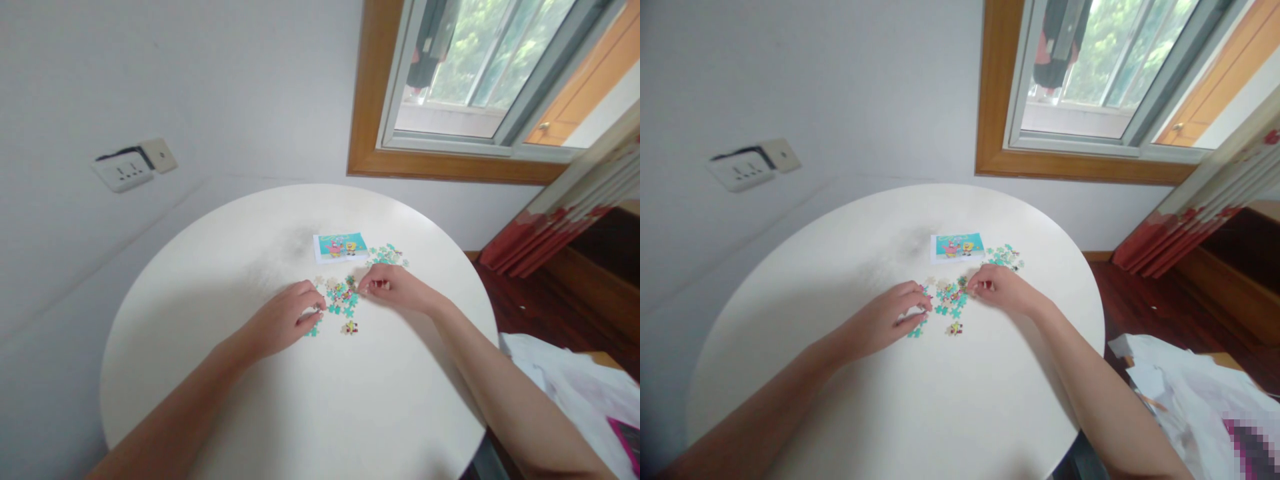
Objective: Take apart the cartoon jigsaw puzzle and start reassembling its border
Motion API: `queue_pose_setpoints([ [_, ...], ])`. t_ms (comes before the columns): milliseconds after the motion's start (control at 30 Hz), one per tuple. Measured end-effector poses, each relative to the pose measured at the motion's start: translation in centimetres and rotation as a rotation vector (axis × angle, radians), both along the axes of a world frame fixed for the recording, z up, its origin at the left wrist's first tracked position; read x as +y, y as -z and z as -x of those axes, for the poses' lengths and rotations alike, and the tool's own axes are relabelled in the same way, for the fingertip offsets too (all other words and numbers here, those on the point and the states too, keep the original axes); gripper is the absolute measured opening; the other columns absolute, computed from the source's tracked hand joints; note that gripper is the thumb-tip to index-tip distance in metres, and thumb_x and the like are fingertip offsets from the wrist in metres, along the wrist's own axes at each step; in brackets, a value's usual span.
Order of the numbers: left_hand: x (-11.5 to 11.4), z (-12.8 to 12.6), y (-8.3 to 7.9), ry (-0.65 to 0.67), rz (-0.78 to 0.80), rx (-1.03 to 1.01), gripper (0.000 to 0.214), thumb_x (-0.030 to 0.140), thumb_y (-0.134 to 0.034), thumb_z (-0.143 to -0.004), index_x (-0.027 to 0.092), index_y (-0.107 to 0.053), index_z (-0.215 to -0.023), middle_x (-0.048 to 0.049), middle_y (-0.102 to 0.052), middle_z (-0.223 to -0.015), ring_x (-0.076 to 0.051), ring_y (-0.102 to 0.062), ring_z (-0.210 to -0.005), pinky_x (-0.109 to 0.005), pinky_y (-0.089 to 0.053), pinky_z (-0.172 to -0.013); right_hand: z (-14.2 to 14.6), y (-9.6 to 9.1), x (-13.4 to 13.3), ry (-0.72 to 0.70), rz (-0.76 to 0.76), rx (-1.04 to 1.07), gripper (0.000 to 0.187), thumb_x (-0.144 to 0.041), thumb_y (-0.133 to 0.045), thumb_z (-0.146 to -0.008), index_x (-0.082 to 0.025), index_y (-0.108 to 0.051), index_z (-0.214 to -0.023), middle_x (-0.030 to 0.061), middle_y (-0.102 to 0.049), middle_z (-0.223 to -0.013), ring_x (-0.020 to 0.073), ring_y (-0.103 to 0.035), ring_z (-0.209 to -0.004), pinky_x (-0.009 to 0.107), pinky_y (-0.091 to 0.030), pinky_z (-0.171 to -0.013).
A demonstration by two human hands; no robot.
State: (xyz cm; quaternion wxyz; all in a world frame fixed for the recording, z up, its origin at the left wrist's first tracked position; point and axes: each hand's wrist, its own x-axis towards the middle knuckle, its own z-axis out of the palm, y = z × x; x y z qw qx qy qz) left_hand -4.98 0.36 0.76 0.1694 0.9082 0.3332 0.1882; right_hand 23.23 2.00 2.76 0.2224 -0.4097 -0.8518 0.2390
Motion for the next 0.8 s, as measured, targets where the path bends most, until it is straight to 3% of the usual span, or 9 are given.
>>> queue_pose_setpoints([
  [133,0.02,0.12,-0.01,-0.032,-0.001,0.010,0.020,0.020,-0.049,-0.089,0.020,-0.060,-0.106,-0.0056,-0.054,-0.099,-0.019,-0.053,-0.094,-0.029,-0.042,-0.084,1.32,0.13,-0.92,-0.184,0.001,-0.010,0.026,-0.013,-0.058,-0.082,-0.020,-0.070,-0.103,0.0045,-0.063,-0.088,0.0122,-0.056,-0.074,0.024,-0.046,-0.069],
  [300,-0.15,-0.05,0.01,0.001,0.010,0.023,0.033,0.017,-0.047,-0.090,0.023,-0.060,-0.119,-0.0057,-0.053,-0.098,-0.018,-0.053,-0.092,-0.029,-0.043,-0.081,1.17,-0.05,-0.91,-0.134,-0.077,-0.091,0.029,-0.013,-0.059,-0.081,-0.020,-0.069,-0.108,0.0047,-0.063,-0.084,0.0143,-0.056,-0.077,0.029,-0.046,-0.076],
  [600,-0.17,-0.35,0.30,0.052,0.021,0.010,0.031,0.011,-0.046,-0.088,0.023,-0.067,-0.106,-0.0055,-0.053,-0.096,-0.017,-0.052,-0.090,-0.027,-0.042,-0.079,1.15,-0.10,-0.99,-0.090,-0.079,-0.140,0.030,-0.010,-0.056,-0.082,-0.020,-0.069,-0.107,0.0043,-0.060,-0.084,0.0126,-0.055,-0.073,0.026,-0.044,-0.072],
  [800,-0.17,-0.24,0.19,0.009,0.019,0.019,0.030,0.013,-0.046,-0.088,0.020,-0.061,-0.113,-0.0065,-0.053,-0.099,-0.018,-0.052,-0.094,-0.029,-0.042,-0.082,1.17,-0.05,-0.92,-0.075,-0.083,-0.152,0.030,-0.008,-0.056,-0.080,-0.020,-0.070,-0.105,0.0040,-0.059,-0.082,0.0127,-0.054,-0.072,0.026,-0.043,-0.072],
])
